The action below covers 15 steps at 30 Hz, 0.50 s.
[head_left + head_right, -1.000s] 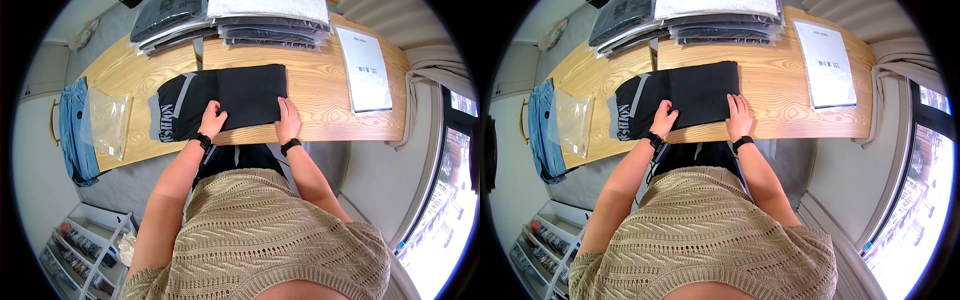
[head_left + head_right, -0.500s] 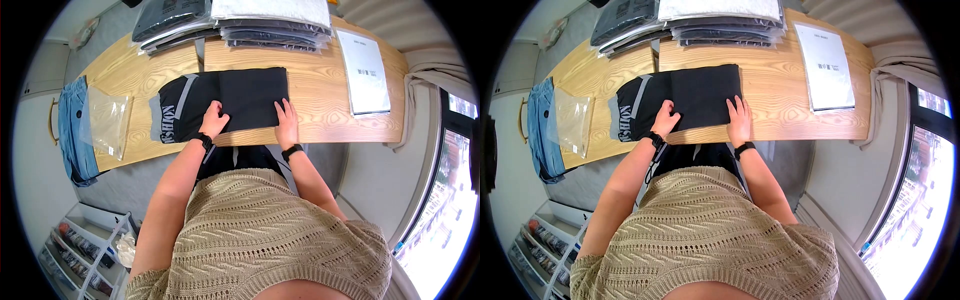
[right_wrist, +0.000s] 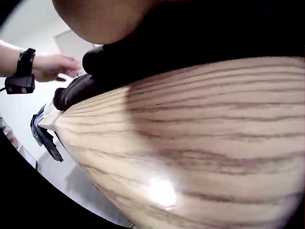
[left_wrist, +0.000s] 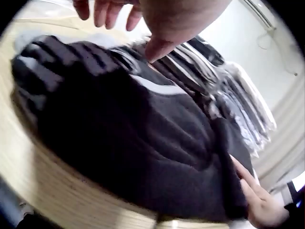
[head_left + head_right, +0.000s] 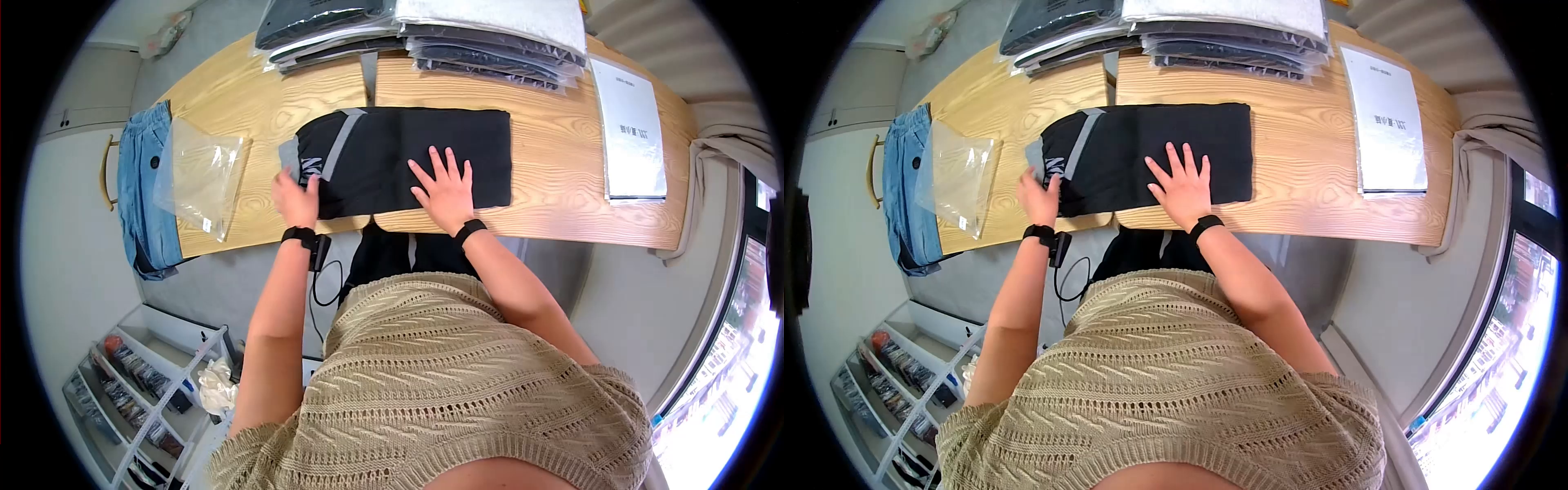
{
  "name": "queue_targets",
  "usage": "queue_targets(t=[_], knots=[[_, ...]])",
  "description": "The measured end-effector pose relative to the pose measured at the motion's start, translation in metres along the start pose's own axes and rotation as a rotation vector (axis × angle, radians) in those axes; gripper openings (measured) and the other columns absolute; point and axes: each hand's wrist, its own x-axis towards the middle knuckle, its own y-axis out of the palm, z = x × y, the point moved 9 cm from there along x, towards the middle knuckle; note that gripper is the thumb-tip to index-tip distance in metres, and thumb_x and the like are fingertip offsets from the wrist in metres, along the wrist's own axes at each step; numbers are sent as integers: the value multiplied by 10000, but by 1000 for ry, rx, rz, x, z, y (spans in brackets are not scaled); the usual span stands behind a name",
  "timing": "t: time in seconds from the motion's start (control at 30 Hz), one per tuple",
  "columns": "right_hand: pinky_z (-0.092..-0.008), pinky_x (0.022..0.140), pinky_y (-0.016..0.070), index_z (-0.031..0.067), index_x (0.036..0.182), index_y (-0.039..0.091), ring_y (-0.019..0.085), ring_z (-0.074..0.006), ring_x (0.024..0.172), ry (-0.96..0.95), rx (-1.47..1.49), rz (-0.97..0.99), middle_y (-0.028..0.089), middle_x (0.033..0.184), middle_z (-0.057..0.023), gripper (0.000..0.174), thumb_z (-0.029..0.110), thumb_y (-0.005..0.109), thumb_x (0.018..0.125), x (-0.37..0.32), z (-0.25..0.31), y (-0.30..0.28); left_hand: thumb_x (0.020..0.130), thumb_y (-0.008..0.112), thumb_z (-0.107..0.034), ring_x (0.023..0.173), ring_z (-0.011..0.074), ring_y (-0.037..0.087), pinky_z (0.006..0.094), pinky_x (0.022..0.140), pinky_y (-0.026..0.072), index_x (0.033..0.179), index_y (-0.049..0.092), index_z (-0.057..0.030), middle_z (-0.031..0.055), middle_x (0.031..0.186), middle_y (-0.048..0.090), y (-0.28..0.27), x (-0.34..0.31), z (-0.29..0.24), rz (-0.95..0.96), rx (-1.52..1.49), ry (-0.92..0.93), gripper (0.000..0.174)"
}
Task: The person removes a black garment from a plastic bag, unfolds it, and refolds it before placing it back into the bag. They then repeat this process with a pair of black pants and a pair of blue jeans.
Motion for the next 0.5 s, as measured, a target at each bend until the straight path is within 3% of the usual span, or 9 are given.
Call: queue_targets(t=[0.1, 0.17, 0.23, 0.27, 0.3, 0.37, 0.4, 0.5], knots=[[-593, 1057, 203, 339, 1390, 379, 226, -330, 1369, 2, -41, 40, 279, 1483, -87, 499, 471, 448, 914, 2, 0, 2, 693, 780, -342, 1142, 390, 464, 451, 958, 378, 1223, 466, 37, 258, 1177, 520, 30, -2, 73, 253, -43, -269, 723], [-591, 1056, 206, 338, 1391, 378, 232, -328, 1365, 4, -45, 40, 279, 1482, -86, 497, 469, 446, 916, 1, 0, 2, 659, 800, -402, 1139, 397, 482, 437, 946, 402, 1209, 464, 86, 289, 1220, 499, 45, 4, 91, 350, -28, -275, 808], [-588, 1055, 209, 339, 1389, 381, 239, -325, 1361, -6, -48, 29, 282, 1478, -85, 497, 470, 450, 914, 1, 1, 2, 654, 815, -386, 977, 372, 603, 391, 869, 459, 1124, 544, 103, 250, 1041, 626, 47, 7, 91, 379, -186, -295, 731], [-586, 1056, 211, 343, 1388, 380, 244, -323, 1358, -4, -56, 31, 283, 1477, -81, 498, 472, 453, 912, 1, 1, 2, 705, 787, -354, 958, 310, 620, 362, 853, 467, 1116, 554, 89, 212, 1058, 634, 58, 9, 96, 493, -174, -297, 648], [-586, 1056, 211, 343, 1388, 380, 244, -323, 1358, -2, -59, 31, 283, 1477, -81, 498, 472, 453, 912, 1, 1, 2, 705, 787, -354, 958, 310, 620, 362, 853, 467, 1116, 554, 89, 212, 1058, 634, 67, 13, 113, 495, -177, -295, 648], [-587, 1057, 211, 347, 1389, 375, 238, -321, 1361, -4, -55, 29, 276, 1480, -76, 497, 470, 452, 914, 1, 1, 1, 772, 740, -299, 955, 242, 620, 343, 848, 469, 1134, 549, 70, 166, 1070, 637, 98, 5, 140, 666, -634, -491, 551], [-587, 1057, 211, 347, 1389, 375, 238, -321, 1361, -1, -54, 26, 276, 1480, -76, 497, 470, 452, 914, 1, 1, 1, 820, 694, -259, 950, 196, 613, 324, 843, 470, 1167, 535, 47, 118, 1073, 638, 65, 4, 102, 763, -781, -506, 489], [-589, 1057, 212, 351, 1391, 369, 232, -320, 1365, 11, -48, 31, 274, 1481, -73, 497, 467, 450, 916, 0, 0, 0, 866, 628, -163, 953, 174, 607, 292, 859, 461, 1184, 528, 36, 109, 1072, 639, 21, 15, 63, 776, -1091, -470, 388]])
